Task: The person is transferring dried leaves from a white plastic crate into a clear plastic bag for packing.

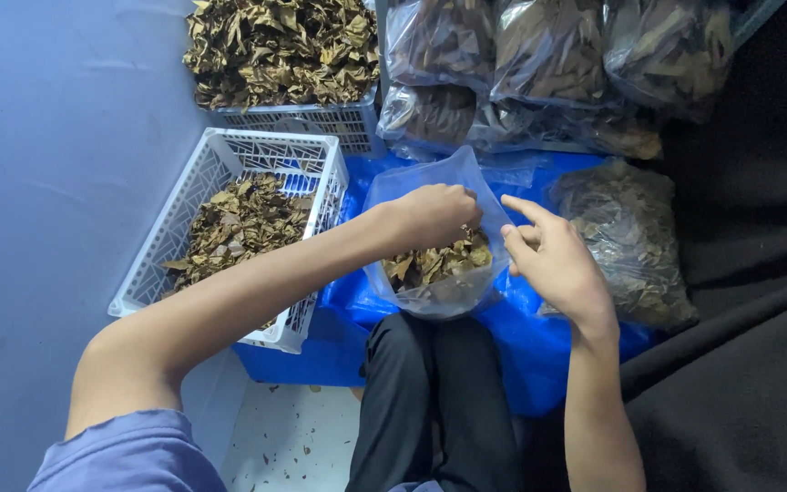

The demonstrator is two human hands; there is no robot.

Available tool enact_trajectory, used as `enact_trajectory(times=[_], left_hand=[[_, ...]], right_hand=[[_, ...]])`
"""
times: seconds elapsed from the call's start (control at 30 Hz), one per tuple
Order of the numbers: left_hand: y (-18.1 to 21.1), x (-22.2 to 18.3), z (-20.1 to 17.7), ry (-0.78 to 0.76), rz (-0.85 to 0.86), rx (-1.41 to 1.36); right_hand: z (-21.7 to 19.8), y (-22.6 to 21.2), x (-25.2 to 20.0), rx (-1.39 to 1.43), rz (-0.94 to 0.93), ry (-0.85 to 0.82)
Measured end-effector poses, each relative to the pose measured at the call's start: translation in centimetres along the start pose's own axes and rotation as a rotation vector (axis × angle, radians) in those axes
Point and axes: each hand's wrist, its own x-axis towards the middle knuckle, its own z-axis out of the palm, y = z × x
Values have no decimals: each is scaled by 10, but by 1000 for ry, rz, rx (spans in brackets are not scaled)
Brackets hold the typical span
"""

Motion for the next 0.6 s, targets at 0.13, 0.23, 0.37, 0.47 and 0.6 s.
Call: enact_trajectory(times=[0.13, 0.23, 0.37, 0.47, 0.6], left_hand=[[-18, 20, 43, -83, 21, 37], [-28, 34, 78, -194, -23, 163], [-22, 38, 105, -297, -161, 393], [-18, 45, 109, -416, -201, 360], [-18, 48, 120, -501, -243, 344]], right_hand=[[1, -1, -2, 28, -24, -21], [1, 2, -1, 29, -30, -28], [7, -4, 0, 66, -21, -25], [10, -6, 1, 63, -19, -38], [13, -3, 6, 79, -55, -50]])
